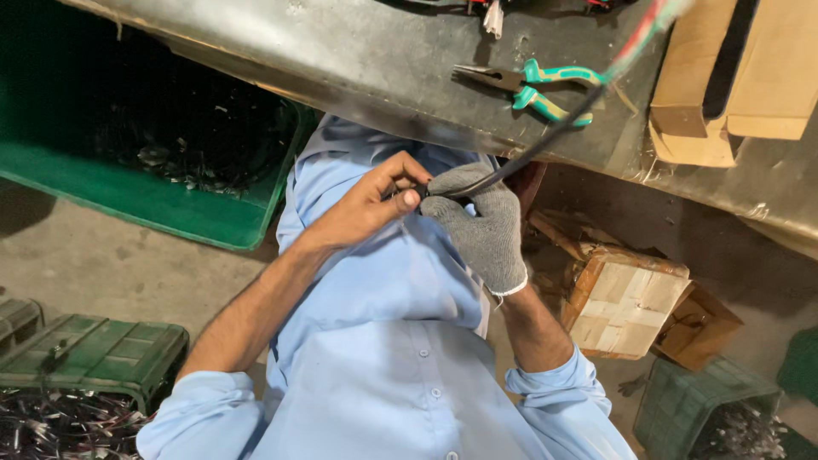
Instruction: The person sits at a workbench assembling wire harnesses, inserting wires into black plastic connectors and using pliers to crimp and secure terminals. They work on one harness at a time and place completed harnesses onto a growing pile on the bench.
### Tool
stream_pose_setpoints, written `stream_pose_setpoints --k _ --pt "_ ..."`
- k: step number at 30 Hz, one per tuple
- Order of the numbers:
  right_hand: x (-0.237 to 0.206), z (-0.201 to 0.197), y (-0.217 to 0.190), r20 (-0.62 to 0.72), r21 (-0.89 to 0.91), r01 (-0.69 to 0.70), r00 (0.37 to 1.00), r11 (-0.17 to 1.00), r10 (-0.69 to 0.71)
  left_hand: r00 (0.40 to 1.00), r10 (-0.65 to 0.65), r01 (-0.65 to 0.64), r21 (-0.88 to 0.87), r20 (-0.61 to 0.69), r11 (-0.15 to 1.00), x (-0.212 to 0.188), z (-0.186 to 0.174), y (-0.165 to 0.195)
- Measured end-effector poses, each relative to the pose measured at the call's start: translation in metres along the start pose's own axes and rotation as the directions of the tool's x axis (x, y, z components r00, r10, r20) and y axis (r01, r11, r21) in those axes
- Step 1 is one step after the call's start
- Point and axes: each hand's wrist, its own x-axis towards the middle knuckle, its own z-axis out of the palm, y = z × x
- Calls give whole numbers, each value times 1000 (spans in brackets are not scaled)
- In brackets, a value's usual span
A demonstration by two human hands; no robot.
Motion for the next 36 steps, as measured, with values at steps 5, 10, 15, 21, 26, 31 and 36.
stream_pose_setpoints --k 5,10,15,21,26,31,36 --pt "-14 11 10 -187 89 -105 975 991 120 987 156 -130 365 -42 922 0 14 3" --pt "-16 16 30 -139 87 -222 963 971 233 996 79 -56 486 -27 872 2 16 13" --pt "-15 14 57 12 169 -319 947 933 321 997 -70 57 273 40 960 8 13 11" --pt "-8 18 47 -58 149 -294 951 944 305 915 401 -253 705 -49 663 1 30 6" --pt "20 -28 -5 -23 -249 81 996 965 -90 982 129 -70 376 -136 924 5 8 23" --pt "60 -58 -22 -16 -855 244 869 457 -495 988 92 -62 231 -121 971 7 -9 42" --pt "31 -42 0 10 -630 388 871 673 -492 992 9 23 255 -125 967 0 6 46"
